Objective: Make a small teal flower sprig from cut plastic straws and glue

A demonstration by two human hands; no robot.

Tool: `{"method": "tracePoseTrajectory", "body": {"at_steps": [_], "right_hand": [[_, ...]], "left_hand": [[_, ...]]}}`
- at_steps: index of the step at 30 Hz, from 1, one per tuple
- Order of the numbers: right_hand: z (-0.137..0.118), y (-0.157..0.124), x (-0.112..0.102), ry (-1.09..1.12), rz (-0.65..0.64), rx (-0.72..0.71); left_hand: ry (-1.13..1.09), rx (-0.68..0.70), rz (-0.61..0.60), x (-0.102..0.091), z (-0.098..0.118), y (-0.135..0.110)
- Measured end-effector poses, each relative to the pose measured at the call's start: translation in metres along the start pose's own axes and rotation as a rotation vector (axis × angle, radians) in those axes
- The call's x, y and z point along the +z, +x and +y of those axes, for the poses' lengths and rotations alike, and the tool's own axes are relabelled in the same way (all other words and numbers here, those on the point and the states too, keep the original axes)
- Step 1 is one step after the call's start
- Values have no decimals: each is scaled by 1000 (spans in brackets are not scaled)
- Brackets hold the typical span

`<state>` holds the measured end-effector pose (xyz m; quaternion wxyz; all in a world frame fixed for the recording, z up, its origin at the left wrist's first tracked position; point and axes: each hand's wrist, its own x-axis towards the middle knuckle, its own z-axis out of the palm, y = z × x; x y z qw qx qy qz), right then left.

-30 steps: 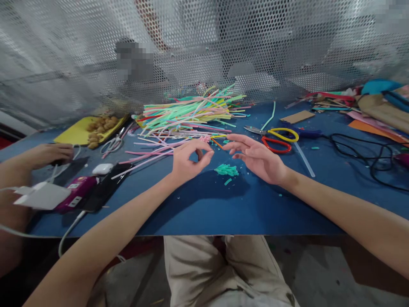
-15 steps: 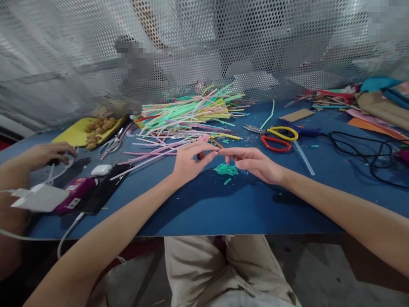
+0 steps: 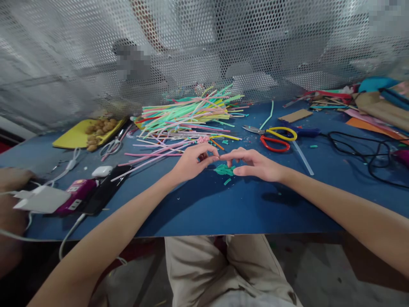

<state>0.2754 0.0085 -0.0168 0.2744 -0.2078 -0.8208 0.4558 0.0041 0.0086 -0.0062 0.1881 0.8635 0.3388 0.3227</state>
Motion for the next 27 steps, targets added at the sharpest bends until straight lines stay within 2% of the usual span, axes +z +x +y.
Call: {"method": "tracePoseTrajectory", "body": {"at_steps": [6,9,12,14,17,22,27], "right_hand": [[-5,-1,2,-34,16,0],[-6,0,2,-52,83,13],[-4,0,-1,-248,158,-16],[-3,0,-6,-410,135,-45],[-3,-2,-16,-533,65,-45],[-3,-4,-24,-608,17,64],[0,-3,-21,-601,13,46]], "left_hand": [[44,1,57,2,0,-2],[59,-2,101,3,-1,-2],[101,4,134,1,-3,-1],[149,34,143,-1,-5,-1],[252,54,133,-1,-11,-1],[338,68,123,2,-16,-1],[353,95,41,2,-8,-4]]}}
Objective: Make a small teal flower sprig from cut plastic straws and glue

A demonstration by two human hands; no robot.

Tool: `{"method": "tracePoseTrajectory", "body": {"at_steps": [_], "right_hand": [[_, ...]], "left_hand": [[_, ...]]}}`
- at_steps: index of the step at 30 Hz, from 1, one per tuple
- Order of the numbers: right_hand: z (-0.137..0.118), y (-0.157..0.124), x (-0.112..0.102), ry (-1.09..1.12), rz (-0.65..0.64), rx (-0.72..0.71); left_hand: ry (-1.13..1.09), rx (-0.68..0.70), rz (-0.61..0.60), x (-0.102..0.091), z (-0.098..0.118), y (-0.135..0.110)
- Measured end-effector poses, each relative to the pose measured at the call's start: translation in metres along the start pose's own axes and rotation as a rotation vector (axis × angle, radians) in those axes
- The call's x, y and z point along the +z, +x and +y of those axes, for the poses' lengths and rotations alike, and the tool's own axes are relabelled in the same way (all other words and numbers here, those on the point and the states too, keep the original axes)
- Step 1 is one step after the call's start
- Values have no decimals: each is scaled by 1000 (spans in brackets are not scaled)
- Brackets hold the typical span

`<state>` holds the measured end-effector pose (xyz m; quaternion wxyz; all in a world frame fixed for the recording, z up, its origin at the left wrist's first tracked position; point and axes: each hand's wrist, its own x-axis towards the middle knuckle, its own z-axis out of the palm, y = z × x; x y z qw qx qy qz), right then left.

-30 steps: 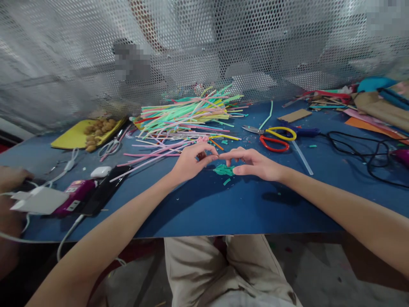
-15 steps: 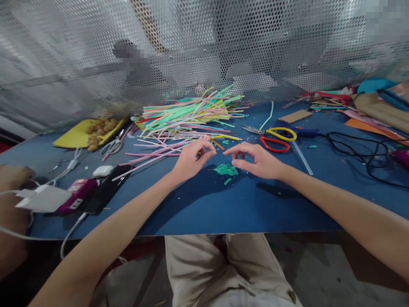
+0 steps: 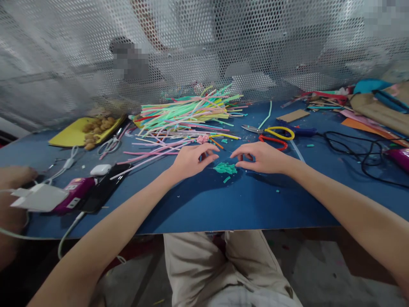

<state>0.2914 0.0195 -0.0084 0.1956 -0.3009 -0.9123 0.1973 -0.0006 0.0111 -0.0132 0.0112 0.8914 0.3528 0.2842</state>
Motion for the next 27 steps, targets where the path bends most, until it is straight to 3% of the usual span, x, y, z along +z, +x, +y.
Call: {"method": "tracePoseTrajectory", "body": {"at_steps": [5,9,27], "right_hand": [[0,1,3,-15,-73,-19],[-2,1,4,-25,-80,-25],[-3,2,11,-89,-7,19]], "left_hand": [[-70,138,-180,2,0,0],[-170,170,-309,8,-6,1],[-186,163,-343,7,-5,4]]}}
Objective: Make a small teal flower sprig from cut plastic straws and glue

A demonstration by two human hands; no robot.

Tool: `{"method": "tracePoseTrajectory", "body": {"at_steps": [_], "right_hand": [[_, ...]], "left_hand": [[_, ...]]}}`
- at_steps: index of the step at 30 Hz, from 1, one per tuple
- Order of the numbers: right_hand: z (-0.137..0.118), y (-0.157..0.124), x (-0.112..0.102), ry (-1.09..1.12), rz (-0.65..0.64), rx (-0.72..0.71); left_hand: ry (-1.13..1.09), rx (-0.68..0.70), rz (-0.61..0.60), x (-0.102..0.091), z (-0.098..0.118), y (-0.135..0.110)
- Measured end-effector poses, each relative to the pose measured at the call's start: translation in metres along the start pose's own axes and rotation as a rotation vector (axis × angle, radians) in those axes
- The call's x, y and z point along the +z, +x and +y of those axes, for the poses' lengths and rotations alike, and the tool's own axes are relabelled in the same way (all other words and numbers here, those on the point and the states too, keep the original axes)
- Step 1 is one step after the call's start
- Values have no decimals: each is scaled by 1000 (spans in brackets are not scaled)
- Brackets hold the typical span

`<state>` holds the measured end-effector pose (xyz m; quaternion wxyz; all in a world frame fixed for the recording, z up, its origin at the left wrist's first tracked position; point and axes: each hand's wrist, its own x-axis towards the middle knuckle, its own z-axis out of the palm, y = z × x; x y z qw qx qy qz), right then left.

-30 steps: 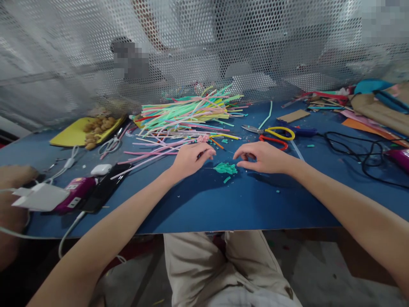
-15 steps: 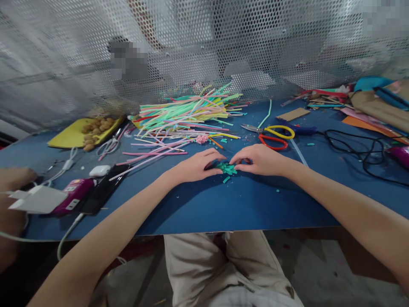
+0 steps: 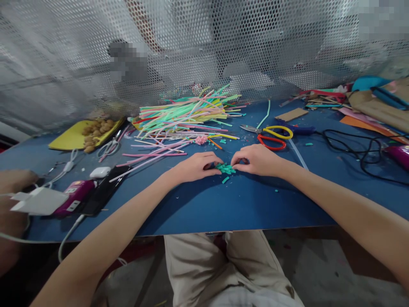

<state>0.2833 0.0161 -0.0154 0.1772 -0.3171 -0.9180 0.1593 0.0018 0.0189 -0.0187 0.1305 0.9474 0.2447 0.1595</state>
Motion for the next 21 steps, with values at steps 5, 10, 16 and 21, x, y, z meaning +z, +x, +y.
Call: {"method": "tracePoseTrajectory", "body": {"at_steps": [5,10,16,21], "right_hand": [[-4,-1,-2,3,-4,-15],[-4,-1,-2,-14,2,-23],[-6,-1,-3,0,9,-19],[-8,1,-3,2,160,23]], "left_hand": [[-15,-3,15,1,1,0],[-29,-8,21,0,1,0],[-15,-12,11,0,1,0],[3,-8,5,0,2,-1]]}}
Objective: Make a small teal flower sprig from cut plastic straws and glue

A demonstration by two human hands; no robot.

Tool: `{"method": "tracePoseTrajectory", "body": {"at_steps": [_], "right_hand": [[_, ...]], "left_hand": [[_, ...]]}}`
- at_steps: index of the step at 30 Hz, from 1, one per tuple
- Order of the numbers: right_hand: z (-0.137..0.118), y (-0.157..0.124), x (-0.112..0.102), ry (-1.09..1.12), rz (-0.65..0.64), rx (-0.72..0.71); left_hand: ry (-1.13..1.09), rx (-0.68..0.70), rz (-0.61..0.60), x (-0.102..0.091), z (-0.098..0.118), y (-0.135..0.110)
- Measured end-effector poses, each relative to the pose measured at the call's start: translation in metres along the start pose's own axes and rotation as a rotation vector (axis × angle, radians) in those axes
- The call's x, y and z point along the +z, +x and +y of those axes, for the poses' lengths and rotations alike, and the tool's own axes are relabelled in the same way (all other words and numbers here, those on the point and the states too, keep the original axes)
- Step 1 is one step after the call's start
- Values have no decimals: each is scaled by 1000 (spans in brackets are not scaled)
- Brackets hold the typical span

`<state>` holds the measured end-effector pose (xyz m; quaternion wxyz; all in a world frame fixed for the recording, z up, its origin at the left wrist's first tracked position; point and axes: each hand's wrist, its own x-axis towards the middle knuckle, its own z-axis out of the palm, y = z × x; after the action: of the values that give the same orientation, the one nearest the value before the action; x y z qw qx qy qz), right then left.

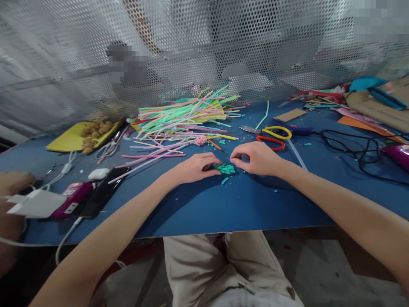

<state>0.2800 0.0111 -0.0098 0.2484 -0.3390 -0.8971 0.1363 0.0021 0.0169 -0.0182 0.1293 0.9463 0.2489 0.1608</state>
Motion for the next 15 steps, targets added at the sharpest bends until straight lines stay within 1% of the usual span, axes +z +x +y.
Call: {"method": "tracePoseTrajectory", "body": {"at_steps": [2,7,11,15], "right_hand": [[-1,1,2,27,23,-12],[-4,3,12,65,9,-88],[-5,4,20,45,21,-85],[-4,5,18,0,-11,-82]], "left_hand": [[-3,3,0,0,0,0],[-22,5,3,0,0,1],[-30,0,-15,-1,0,1],[-32,-14,-25,-3,2,2]]}}
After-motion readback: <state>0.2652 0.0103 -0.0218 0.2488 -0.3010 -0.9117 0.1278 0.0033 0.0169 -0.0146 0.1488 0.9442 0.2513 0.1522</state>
